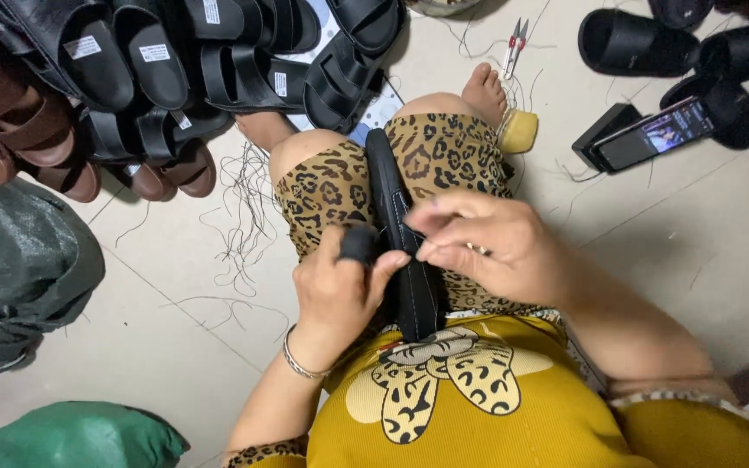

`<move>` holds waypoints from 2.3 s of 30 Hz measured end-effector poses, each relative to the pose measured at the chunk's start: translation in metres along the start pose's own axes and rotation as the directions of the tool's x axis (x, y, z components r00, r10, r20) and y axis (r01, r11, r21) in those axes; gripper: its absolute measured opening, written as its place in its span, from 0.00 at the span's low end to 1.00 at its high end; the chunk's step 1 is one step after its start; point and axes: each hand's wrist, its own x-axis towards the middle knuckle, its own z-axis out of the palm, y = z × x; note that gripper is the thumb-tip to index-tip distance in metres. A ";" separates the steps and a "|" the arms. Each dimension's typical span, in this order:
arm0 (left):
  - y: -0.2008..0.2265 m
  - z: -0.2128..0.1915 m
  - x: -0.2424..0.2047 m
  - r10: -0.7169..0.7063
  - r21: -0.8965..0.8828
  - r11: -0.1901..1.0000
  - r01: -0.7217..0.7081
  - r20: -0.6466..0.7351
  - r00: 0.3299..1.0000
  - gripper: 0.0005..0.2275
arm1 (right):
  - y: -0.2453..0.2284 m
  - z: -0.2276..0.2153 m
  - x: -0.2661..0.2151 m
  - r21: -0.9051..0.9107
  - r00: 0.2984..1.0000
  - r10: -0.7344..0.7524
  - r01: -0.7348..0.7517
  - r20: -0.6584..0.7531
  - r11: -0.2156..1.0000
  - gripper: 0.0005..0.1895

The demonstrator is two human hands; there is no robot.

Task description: Hand-stitching a black sandal strap or sole using a needle and thread while sitting on the floor.

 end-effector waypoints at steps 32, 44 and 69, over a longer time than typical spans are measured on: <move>0.041 0.020 -0.047 0.075 -0.088 0.993 -0.076 -0.022 0.997 0.39 | 0.029 0.076 -0.036 -0.540 0.895 -0.221 -0.026 -0.387 0.841 0.35; 0.027 0.064 -0.073 0.285 -0.012 0.955 -0.296 -0.237 0.929 0.28 | 0.051 0.094 -0.062 -0.687 0.851 -0.426 0.110 -0.309 0.718 0.31; -0.026 -0.026 0.003 -0.023 -0.605 0.796 0.002 -0.026 0.999 0.22 | 0.028 -0.024 -0.076 -0.559 0.998 0.041 -0.064 -0.055 0.827 0.24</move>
